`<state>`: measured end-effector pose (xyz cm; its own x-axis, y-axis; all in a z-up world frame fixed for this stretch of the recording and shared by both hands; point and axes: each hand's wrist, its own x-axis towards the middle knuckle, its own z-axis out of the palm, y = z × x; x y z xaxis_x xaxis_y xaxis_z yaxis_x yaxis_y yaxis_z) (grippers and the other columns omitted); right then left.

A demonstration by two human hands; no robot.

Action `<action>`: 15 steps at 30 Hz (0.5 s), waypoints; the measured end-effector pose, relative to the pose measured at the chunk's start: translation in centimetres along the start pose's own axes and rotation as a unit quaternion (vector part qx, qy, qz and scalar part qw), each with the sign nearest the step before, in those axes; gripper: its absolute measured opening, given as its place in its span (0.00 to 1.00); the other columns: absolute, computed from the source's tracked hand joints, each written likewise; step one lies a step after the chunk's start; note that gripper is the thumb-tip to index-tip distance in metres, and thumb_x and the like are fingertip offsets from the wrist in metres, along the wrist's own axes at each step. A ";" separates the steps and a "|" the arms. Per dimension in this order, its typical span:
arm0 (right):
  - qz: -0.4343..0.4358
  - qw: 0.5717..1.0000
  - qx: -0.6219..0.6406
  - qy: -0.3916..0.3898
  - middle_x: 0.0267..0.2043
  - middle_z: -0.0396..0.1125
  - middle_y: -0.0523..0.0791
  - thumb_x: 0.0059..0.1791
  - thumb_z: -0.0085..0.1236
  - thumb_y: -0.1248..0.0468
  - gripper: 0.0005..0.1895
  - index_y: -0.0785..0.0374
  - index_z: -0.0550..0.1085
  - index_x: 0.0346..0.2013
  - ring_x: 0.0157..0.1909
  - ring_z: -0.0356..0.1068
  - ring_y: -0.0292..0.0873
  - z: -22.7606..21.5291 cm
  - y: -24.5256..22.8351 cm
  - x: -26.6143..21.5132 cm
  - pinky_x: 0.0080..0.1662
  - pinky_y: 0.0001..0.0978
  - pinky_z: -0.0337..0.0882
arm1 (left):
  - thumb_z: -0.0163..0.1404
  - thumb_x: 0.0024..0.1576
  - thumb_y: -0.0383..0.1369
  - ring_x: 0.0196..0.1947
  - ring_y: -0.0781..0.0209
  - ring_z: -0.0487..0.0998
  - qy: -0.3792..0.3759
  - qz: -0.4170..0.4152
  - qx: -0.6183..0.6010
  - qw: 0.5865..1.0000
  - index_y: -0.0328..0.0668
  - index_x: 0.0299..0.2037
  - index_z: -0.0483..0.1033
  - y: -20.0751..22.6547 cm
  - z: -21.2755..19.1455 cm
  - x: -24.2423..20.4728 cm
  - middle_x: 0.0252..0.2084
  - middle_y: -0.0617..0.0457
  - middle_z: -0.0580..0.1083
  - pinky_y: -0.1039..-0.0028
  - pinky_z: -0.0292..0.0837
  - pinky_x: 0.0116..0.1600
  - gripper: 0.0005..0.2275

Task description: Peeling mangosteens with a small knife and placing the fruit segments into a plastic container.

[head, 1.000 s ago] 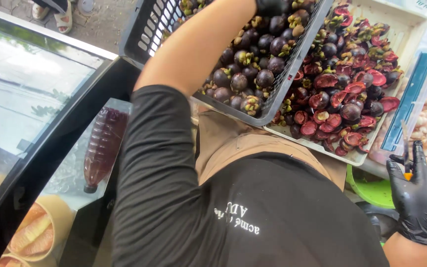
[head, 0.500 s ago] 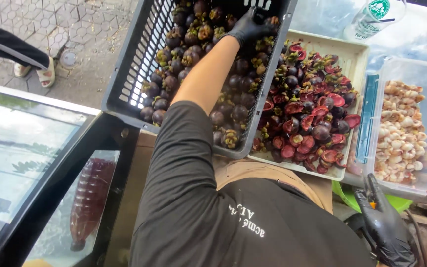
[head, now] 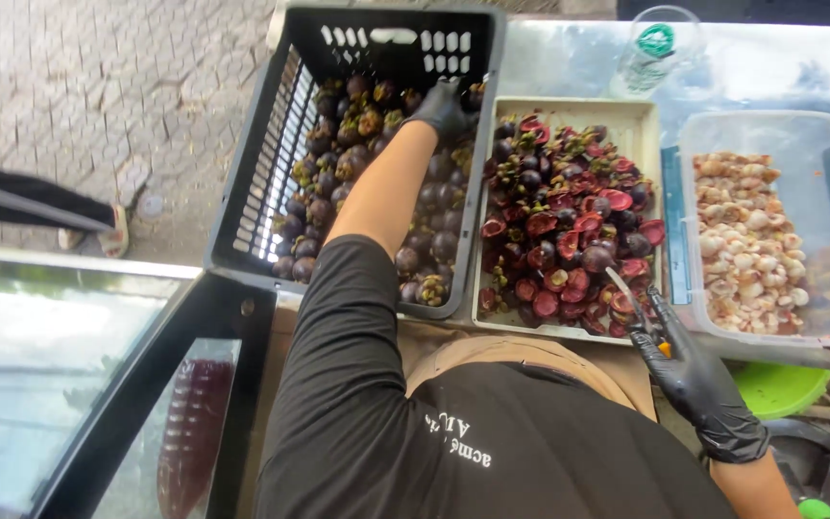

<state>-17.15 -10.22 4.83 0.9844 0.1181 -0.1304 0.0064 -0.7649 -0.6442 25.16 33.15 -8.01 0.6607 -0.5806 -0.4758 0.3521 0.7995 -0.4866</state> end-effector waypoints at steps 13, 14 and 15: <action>0.041 0.928 0.360 -0.087 0.29 0.60 0.50 0.58 0.38 0.58 0.31 0.56 0.55 0.78 0.25 0.54 0.37 2.0 4.0 -2.7 0.30 0.29 0.60 | 0.57 0.63 0.36 0.50 0.68 0.76 -0.132 0.344 0.845 0.389 0.49 0.68 0.57 -10.6 4.8 -20.0 0.49 0.53 0.76 0.69 0.70 0.62 0.26; 0.012 0.906 0.411 -0.101 0.29 0.64 0.44 0.57 0.34 0.59 0.30 0.57 0.54 0.76 0.23 0.55 0.34 1.8 2.9 -2.5 0.28 0.25 0.60 | 0.53 0.65 0.35 0.50 0.68 0.76 -0.200 0.273 0.784 0.520 0.51 0.64 0.67 -13.3 4.5 -22.6 0.52 0.57 0.76 0.68 0.73 0.59 0.18; 0.007 0.906 0.409 -0.108 0.29 0.64 0.44 0.57 0.34 0.59 0.30 0.57 0.54 0.76 0.23 0.55 0.34 2.0 2.8 -1.9 0.28 0.25 0.60 | 0.53 0.65 0.35 0.50 0.68 0.76 -0.197 0.282 0.782 0.520 0.51 0.64 0.67 -15.4 3.5 -24.1 0.52 0.57 0.76 0.68 0.73 0.59 0.18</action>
<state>-19.30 -11.29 1.76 0.9253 0.3012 -0.2305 -0.2253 -0.0524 -0.9729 6.09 35.42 13.51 0.9270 -0.3565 0.1168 -0.0661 0.1514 0.9863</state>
